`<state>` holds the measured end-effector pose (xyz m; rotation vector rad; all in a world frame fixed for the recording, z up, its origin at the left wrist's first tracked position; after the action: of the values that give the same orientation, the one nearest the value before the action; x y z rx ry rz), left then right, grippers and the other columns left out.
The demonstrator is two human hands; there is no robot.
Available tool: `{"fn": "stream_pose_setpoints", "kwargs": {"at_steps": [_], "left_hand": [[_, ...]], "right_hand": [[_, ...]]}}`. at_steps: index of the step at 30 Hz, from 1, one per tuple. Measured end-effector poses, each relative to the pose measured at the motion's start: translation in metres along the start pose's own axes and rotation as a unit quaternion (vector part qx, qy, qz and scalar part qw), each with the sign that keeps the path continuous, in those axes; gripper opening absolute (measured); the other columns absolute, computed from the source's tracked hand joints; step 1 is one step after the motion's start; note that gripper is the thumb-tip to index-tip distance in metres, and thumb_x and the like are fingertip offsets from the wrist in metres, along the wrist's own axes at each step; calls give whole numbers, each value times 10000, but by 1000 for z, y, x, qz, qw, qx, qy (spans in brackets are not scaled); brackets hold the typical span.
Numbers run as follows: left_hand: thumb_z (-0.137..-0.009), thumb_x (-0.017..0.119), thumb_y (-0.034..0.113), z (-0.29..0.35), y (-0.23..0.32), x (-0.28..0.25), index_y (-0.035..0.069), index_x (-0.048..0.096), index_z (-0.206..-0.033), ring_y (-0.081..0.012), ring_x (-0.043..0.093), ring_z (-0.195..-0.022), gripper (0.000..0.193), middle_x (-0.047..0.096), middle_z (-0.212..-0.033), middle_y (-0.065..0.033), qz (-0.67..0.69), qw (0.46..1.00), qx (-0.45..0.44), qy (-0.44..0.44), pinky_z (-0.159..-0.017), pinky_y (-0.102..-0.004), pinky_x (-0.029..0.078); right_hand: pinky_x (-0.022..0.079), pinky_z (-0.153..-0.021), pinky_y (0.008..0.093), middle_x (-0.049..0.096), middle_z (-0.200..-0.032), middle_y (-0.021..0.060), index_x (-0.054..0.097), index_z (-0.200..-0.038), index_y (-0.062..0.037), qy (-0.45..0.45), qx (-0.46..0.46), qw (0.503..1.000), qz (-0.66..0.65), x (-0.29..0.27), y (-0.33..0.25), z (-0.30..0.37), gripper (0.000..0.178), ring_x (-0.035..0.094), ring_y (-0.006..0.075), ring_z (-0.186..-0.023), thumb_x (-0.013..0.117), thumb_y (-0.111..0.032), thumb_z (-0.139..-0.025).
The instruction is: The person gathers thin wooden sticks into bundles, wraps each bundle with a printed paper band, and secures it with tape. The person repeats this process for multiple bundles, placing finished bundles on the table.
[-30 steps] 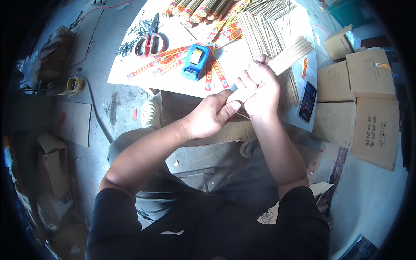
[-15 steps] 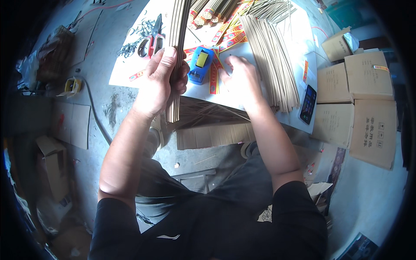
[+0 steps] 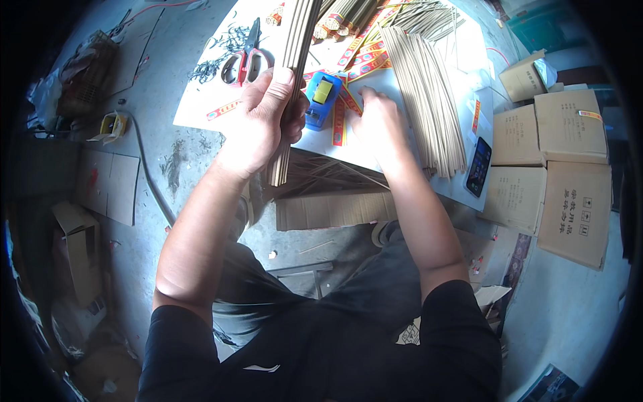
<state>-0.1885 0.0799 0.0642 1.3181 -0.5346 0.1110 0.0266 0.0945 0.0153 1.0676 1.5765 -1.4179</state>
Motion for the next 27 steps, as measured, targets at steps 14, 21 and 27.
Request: {"fn": "stream_pose_setpoints", "kwargs": {"at_steps": [14,21,27], "left_hand": [[-1141,513,428,-9,-2,5,97,547,-1069,-112,502,-632,340,560,-810,-26,4,1000,11,-8,-568,-269,423],[-1121,539,462,-8,0,2,106,552,-1084,-109,461,-620,358,532,-808,-20,-24,1000,16,0,-560,-273,391],[-1126,531,455,-7,0,4,94,570,-1107,-110,468,-622,363,531,-793,-18,-43,999,10,0,-556,-275,392]], "right_hand": [[611,-861,446,786,-1033,220,777,-1088,-7,-119,134,983,-31,2,14,-19,312,782,341,-953,748,-173,-825],[585,-891,488,770,-1016,244,748,-1047,1,-19,106,993,-54,-5,15,-14,270,755,407,-984,729,-165,-834],[597,-774,441,753,-858,215,715,-977,-12,-44,93,995,-13,-19,32,-4,187,768,354,-813,740,-150,-853]]}}
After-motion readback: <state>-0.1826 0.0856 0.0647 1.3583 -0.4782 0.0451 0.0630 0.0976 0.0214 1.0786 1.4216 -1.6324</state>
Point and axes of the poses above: each hand's wrist, its own z-axis away from the middle knuckle, its own x-axis out of the palm, y = z × x, the point moved 6 cm from there along -z, towards the middle knuckle
